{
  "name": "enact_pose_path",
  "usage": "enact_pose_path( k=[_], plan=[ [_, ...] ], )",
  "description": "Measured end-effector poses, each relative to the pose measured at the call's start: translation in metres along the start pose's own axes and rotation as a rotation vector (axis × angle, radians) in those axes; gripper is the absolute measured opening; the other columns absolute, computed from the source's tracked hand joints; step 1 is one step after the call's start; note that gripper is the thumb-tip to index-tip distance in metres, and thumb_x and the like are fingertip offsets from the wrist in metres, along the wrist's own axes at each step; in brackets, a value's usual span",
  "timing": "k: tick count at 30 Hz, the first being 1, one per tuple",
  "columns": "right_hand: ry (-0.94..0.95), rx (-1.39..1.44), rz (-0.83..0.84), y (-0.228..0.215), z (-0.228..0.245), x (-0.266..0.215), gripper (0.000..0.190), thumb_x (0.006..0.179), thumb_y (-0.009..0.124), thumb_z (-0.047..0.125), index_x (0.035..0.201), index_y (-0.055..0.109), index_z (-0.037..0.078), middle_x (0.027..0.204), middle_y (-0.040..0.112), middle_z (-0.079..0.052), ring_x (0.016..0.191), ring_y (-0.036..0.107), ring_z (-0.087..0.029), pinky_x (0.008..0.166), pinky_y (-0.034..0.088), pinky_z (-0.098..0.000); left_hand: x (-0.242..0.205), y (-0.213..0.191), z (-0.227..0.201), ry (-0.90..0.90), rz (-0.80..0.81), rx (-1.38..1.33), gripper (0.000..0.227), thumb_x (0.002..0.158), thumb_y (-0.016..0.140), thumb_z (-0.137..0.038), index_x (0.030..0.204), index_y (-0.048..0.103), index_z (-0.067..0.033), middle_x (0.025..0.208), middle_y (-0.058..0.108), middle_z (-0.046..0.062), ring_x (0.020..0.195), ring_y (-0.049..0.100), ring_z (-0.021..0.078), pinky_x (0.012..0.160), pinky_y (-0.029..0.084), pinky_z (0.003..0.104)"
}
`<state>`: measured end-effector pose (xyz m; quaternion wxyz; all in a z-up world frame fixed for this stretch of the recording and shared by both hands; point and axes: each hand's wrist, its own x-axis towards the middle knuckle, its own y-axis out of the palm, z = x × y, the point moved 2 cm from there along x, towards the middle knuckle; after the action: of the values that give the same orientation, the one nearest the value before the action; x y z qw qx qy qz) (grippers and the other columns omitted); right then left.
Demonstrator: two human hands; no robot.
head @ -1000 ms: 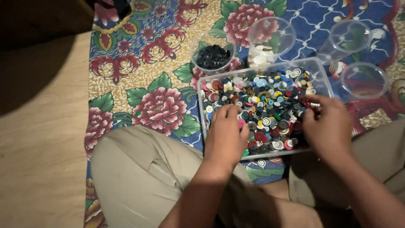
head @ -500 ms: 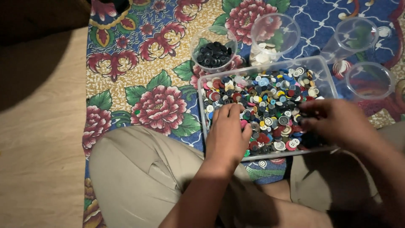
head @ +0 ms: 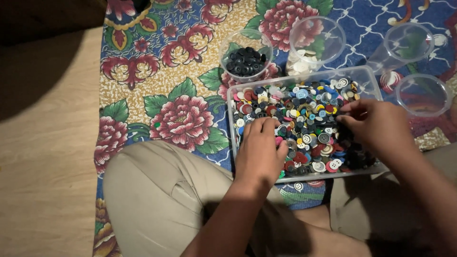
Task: Sorting various colored and sized buttons from a large plastic container into smaller separate containers.
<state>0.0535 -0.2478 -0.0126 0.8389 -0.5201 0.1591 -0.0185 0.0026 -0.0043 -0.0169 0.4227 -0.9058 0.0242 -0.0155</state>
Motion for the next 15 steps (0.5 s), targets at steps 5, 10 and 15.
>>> enact_pose_path(
  k=[5, 10, 15],
  plan=[
    [-0.014, 0.222, 0.001, -0.009, 0.006, -0.008, 0.033, 0.100, 0.065, 0.005, 0.132, 0.073, 0.011, 0.098, 0.076, -0.012, 0.074, 0.065, -0.020, 0.065, 0.051, -0.0348, 0.000, -0.001, -0.001, 0.001, -0.003, -0.019, 0.042, 0.081, 0.070, -0.014, 0.122, 0.061, -0.0114, 0.130, 0.061, 0.008, 0.120, 0.055, 0.0296, 0.094, 0.050, 0.042],
    [-0.045, 0.382, 0.019, -0.005, 0.004, -0.004, 0.039, 0.096, 0.064, -0.006, 0.133, 0.068, 0.004, 0.112, 0.076, -0.011, 0.096, 0.071, -0.017, 0.082, 0.055, -0.0316, 0.001, 0.001, 0.000, 0.027, -0.010, -0.020, 0.043, 0.082, 0.071, -0.015, 0.123, 0.061, -0.0102, 0.129, 0.061, 0.009, 0.120, 0.054, 0.0305, 0.096, 0.049, 0.043],
    [-0.159, 0.185, -0.087, 0.015, 0.000, 0.007, 0.042, 0.083, 0.083, 0.003, 0.123, 0.072, 0.005, 0.089, 0.075, -0.003, 0.078, 0.071, -0.015, 0.073, 0.054, -0.0305, 0.001, -0.001, -0.001, 0.013, -0.002, -0.036, 0.041, 0.081, 0.071, -0.014, 0.121, 0.061, -0.0107, 0.130, 0.060, 0.010, 0.120, 0.054, 0.0304, 0.094, 0.050, 0.043]
  ],
)
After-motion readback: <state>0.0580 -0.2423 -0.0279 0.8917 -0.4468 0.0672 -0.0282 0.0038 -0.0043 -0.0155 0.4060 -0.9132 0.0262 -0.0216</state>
